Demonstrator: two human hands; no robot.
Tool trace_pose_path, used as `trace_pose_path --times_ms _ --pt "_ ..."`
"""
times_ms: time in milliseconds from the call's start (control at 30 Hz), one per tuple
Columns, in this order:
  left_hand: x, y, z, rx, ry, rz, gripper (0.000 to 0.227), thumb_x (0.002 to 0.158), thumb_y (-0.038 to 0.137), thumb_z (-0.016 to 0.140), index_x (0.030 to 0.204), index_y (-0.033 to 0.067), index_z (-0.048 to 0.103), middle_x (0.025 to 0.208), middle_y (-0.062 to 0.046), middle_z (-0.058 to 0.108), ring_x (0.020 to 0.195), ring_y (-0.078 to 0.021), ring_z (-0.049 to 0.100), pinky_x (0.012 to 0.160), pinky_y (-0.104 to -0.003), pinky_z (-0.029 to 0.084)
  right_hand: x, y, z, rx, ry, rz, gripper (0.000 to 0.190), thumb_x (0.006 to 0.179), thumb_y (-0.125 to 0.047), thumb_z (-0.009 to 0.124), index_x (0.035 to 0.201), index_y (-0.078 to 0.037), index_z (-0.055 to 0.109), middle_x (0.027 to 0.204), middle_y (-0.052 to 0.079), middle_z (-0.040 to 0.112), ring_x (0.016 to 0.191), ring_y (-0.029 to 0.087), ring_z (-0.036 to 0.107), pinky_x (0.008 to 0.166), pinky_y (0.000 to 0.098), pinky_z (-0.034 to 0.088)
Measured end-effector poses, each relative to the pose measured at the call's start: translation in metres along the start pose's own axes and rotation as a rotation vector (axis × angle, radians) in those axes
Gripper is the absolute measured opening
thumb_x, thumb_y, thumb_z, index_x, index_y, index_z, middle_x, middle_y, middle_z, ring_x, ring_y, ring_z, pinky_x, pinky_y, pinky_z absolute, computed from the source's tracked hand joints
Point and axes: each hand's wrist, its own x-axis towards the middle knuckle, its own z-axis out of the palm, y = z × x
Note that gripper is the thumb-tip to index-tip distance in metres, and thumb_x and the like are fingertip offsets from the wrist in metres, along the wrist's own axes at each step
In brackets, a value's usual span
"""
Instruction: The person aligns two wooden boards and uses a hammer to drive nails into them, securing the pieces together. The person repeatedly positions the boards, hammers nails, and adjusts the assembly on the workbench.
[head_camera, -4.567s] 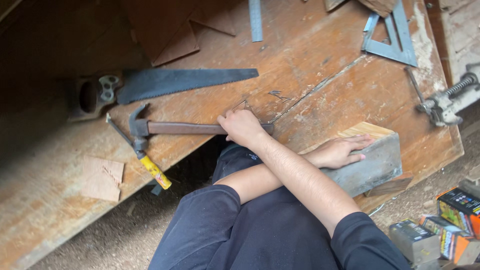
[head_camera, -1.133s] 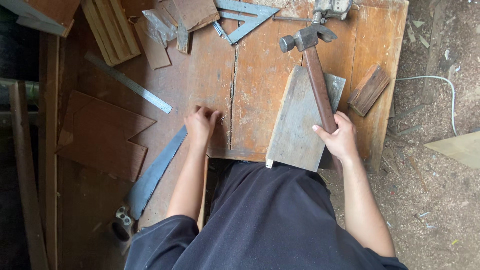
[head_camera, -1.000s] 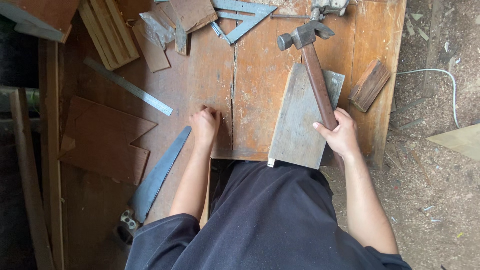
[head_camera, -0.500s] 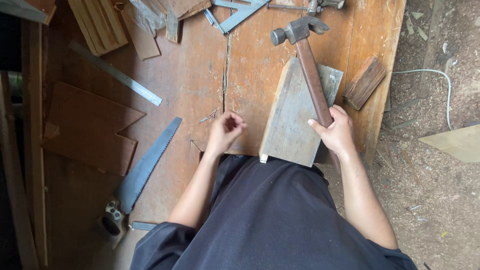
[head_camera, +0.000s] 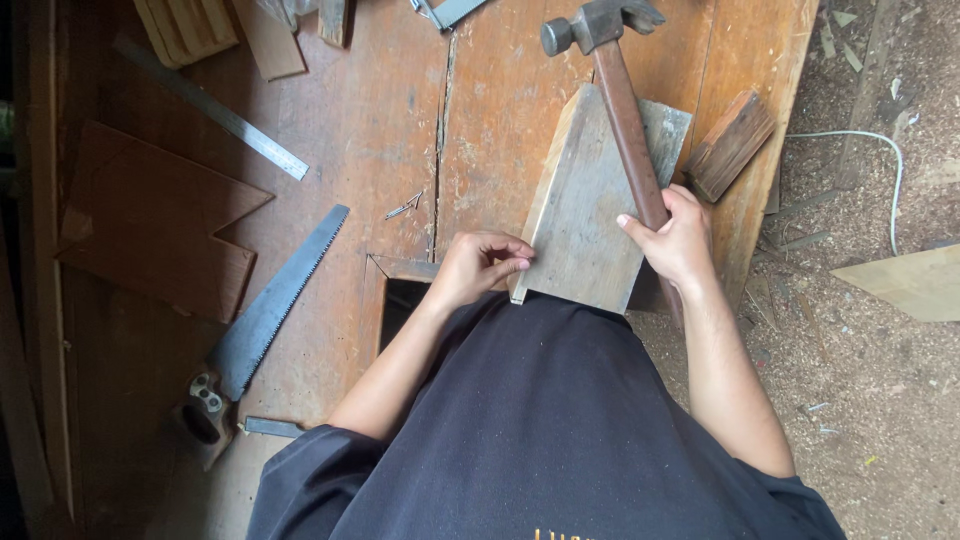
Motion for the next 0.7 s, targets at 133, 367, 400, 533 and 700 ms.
trace_pose_path --times_ms 133,367,400,533,700 --pt "-0.002 -0.009 0.001 -0.094 -0.001 -0.075 0.019 0.089 0.015 0.078 0.107 0.0087 0.079 0.100 -0.003 0.081 0.090 -0.0096 0.077 0.081 -0.026 0.063 -0.005 -0.003 0.001 0.023 -0.032 0.131 0.034 0.081 -0.017 0.089 0.101 0.002 0.069 0.100 0.007 0.060 0.078 0.017 0.062 0.064 0.0316 0.050" --pt "0.000 -0.024 0.002 -0.144 0.022 -0.127 0.021 0.089 0.014 0.078 0.108 0.0068 0.078 0.100 -0.004 0.080 0.091 -0.0099 0.076 0.083 -0.027 0.063 -0.006 -0.013 0.002 0.035 -0.035 0.204 0.035 0.080 -0.019 0.088 0.105 -0.001 0.070 0.105 0.007 0.062 0.083 0.017 0.067 0.068 0.0315 0.056" --pt "0.000 -0.025 0.002 -0.144 0.011 -0.123 0.021 0.089 0.014 0.078 0.108 0.0068 0.078 0.100 -0.004 0.080 0.091 -0.0099 0.076 0.084 -0.027 0.063 -0.006 -0.013 0.002 0.070 -0.032 0.225 0.035 0.080 -0.020 0.087 0.105 -0.002 0.070 0.107 0.006 0.062 0.083 0.017 0.068 0.068 0.0312 0.057" --pt "0.001 -0.026 0.000 -0.148 -0.008 -0.121 0.021 0.089 0.014 0.078 0.108 0.0066 0.078 0.100 -0.004 0.081 0.092 -0.0100 0.077 0.084 -0.027 0.063 -0.006 -0.013 0.002 -0.020 -0.031 0.167 0.034 0.081 -0.019 0.089 0.102 0.000 0.071 0.103 0.009 0.063 0.087 0.020 0.067 0.073 0.0346 0.055" --pt "0.001 -0.017 -0.003 -0.082 -0.005 -0.115 0.020 0.087 0.016 0.081 0.106 0.0093 0.080 0.097 -0.002 0.081 0.086 -0.0087 0.077 0.078 -0.026 0.062 -0.007 -0.011 0.003 -0.016 0.005 0.112 0.035 0.080 -0.019 0.090 0.101 0.001 0.071 0.102 0.010 0.063 0.089 0.021 0.067 0.075 0.0350 0.055"
